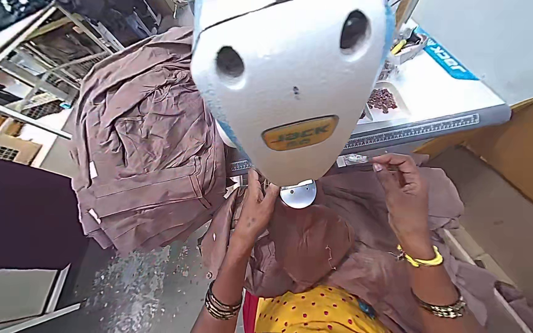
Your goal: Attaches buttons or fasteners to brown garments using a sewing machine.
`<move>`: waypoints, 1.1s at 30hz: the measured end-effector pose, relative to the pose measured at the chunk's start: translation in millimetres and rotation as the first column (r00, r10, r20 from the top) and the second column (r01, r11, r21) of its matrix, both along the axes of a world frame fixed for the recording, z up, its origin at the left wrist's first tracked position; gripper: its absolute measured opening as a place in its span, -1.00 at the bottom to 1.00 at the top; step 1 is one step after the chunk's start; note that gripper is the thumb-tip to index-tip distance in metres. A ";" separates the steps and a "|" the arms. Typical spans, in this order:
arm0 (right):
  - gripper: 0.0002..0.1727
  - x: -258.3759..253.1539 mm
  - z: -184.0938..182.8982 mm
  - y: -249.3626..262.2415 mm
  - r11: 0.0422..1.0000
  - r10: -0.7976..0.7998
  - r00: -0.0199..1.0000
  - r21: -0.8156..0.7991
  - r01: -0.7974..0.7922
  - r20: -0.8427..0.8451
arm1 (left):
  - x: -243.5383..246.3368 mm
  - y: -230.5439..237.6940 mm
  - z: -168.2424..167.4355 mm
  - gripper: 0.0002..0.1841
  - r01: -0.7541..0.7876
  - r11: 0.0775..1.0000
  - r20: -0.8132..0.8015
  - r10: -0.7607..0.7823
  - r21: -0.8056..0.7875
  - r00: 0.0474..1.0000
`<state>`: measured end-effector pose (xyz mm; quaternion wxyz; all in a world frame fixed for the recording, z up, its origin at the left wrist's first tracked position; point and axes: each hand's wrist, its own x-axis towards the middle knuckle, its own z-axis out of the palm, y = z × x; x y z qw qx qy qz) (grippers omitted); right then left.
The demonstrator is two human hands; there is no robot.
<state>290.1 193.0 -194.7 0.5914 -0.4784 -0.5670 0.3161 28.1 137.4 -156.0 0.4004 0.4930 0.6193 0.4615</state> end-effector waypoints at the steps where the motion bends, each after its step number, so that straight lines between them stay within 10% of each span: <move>1: -0.81 2.4 -0.3 0.2 1.000 -0.010 1.000 -0.001 0.010 0.007 | 1.1 0.2 -0.1 -0.42 -0.008 1.000 0.009 0.008 0.003 1.000; 21: -0.81 8.5 -15.2 -14.2 0.998 -0.046 0.999 -0.055 0.045 -0.027 | 0.7 6.8 -15.4 -0.40 -0.071 0.992 0.075 0.063 0.105 0.995; 27: -0.81 11.8 -18.1 -18.4 0.997 -0.041 0.999 -0.065 0.039 -0.031 | -13.6 -9.3 -23.7 -0.27 0.004 0.995 -0.393 0.035 0.096 0.919; 31: -0.79 15.9 -19.5 -18.9 0.997 -0.015 1.000 -0.081 0.017 0.015 | -5.4 -75.3 -15.8 -0.71 0.504 0.772 -0.547 -0.247 0.388 0.800; 33: -0.76 20.5 -18.2 -19.5 0.995 0.001 0.997 -0.097 0.007 0.080 | -25.7 -95.0 -23.7 -0.74 0.522 0.776 -0.607 -0.233 0.356 0.760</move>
